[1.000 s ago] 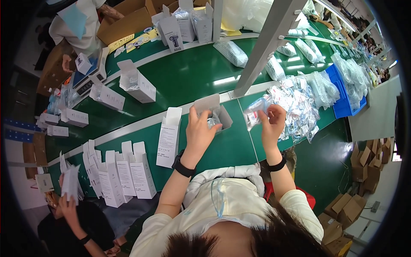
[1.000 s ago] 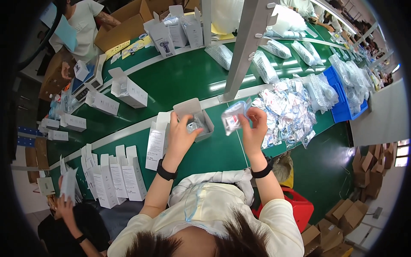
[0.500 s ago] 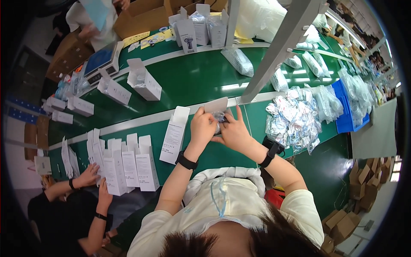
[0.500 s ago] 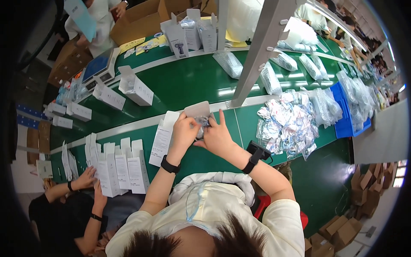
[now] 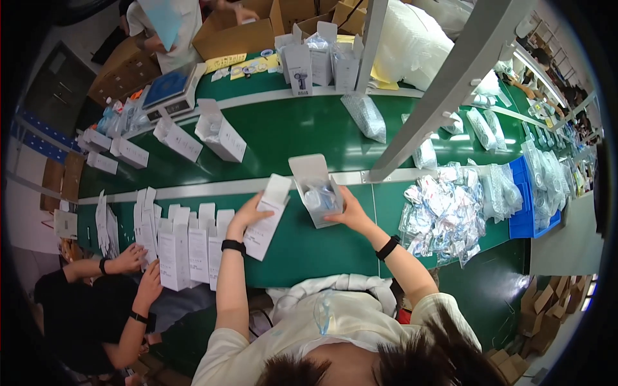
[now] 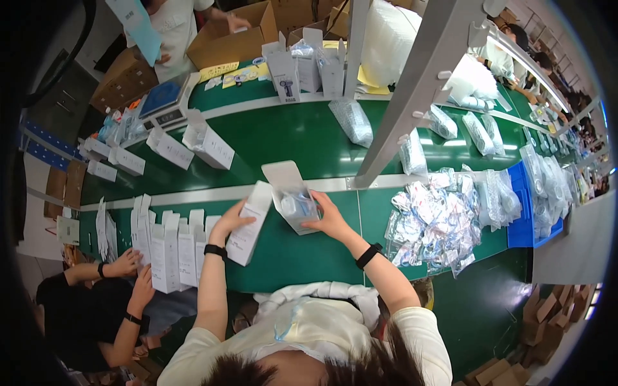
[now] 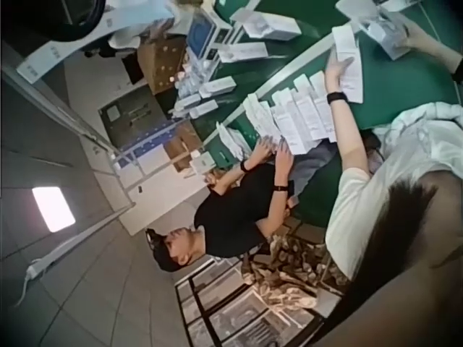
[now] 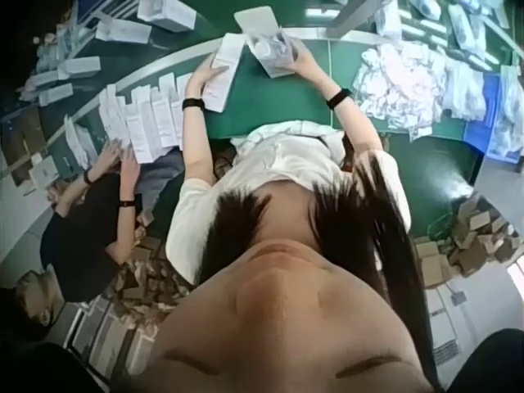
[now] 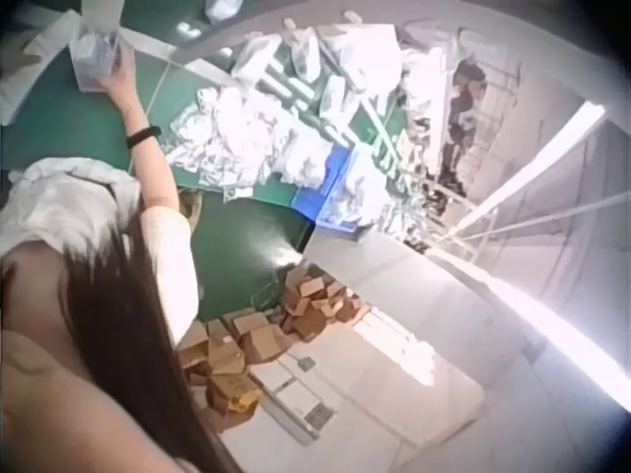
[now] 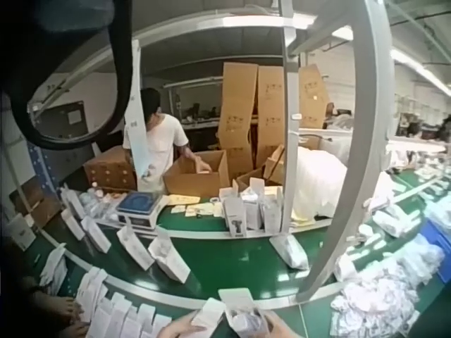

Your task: Packing electronic components into plastic bags and placing them into cardboard boxes on an assembly line.

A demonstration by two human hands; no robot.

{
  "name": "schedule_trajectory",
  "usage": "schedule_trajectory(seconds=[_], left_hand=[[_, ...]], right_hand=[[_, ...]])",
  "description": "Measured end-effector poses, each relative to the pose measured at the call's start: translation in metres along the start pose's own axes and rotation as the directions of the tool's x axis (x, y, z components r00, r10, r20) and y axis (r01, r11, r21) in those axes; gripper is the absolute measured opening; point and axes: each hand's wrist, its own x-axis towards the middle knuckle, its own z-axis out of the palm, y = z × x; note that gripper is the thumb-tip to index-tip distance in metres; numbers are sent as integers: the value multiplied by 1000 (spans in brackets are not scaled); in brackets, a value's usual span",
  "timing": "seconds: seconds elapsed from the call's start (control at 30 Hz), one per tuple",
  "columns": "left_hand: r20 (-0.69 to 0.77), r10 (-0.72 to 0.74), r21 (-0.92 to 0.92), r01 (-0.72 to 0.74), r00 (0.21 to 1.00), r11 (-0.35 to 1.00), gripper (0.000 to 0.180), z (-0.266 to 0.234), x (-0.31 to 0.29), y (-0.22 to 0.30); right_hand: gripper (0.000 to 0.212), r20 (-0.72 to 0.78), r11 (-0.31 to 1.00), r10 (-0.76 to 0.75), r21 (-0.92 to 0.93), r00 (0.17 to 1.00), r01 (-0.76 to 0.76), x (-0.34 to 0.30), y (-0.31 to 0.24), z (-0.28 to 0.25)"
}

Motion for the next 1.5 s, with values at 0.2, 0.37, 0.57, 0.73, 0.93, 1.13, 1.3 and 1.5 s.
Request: schedule_trajectory(seconds=[0.2, 0.37, 0.57, 0.73, 0.93, 1.13, 1.3, 1.5], left_hand=[[64, -1, 47, -2, 998, 999, 86, 13, -12, -1], [-99, -80, -271, 51, 992, 961, 95, 17, -30, 49], [-220, 266, -165, -304, 938, 938, 94, 9, -51, 54], [-6, 393, 110, -390, 919, 914, 85, 24, -37, 81], [-138, 351, 1, -355, 926, 935, 82, 47, -30, 62], [-326, 93, -118, -138, 941, 983, 79, 63, -19, 82], [-415, 296, 77, -291, 860, 953, 83, 88, -19, 83], [-511, 385, 209, -323, 769, 923, 84, 145, -11, 108]], right_hand=[[88, -192, 982, -37, 174, 981, 71, 125, -24, 12], [88, -224, 986, -87, -156, 971, 53, 173, 16, 3], [77, -493, 887, -380, -435, 783, 157, 184, 10, -75], [56, -860, 247, -174, -510, 480, -824, 251, 29, -123], [70, -788, 358, 235, -473, 569, -805, 258, 45, -117], [82, -609, 886, -31, -383, 793, -260, 176, -49, -60], [76, -777, 903, -387, -209, 497, 376, 85, -137, -25], [68, -852, 926, -363, -284, 378, 250, 42, -137, -13]])
